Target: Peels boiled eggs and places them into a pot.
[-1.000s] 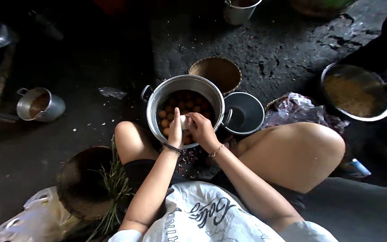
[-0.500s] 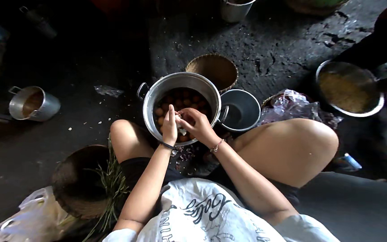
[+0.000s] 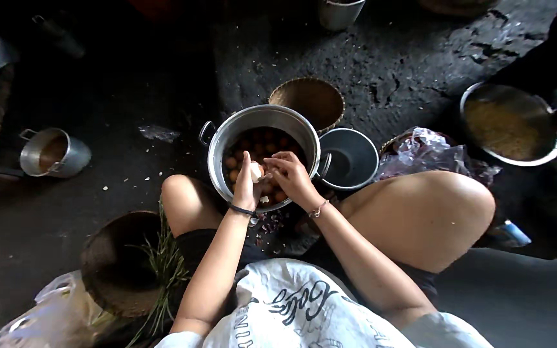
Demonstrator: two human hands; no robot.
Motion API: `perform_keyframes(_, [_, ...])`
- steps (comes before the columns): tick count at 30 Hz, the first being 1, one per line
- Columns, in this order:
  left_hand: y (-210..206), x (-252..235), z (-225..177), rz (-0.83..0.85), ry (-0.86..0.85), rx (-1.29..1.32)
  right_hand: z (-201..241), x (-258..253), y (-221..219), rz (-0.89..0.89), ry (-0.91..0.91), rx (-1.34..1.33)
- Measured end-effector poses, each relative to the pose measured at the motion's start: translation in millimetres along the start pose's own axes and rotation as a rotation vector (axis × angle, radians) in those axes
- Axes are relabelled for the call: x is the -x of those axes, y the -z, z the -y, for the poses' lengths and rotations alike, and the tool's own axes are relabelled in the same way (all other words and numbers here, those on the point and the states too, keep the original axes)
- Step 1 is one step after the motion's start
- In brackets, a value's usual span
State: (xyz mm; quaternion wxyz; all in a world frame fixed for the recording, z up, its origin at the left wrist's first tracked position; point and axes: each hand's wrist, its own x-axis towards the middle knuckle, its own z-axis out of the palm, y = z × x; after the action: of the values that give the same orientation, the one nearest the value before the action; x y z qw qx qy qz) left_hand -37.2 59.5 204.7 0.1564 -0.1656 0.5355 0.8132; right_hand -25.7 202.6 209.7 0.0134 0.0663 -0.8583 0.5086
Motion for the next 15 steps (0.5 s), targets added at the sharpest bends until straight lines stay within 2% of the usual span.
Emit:
perform_keyframes(5, [2, -3, 6, -0.017, -0.089, -0.070, 8, 3, -9, 0.083, 0.003, -0.075])
perform_keyframes(10, [-6, 2, 1, -0.017, -0.002, 0.071, 6, 3, -10, 0.089, 0.077, -0.040])
perform_keyframes(15, [-7, 4, 5, 0.008, -0.016, -0.013, 9, 7, -15, 0.063, 0.025, 0.017])
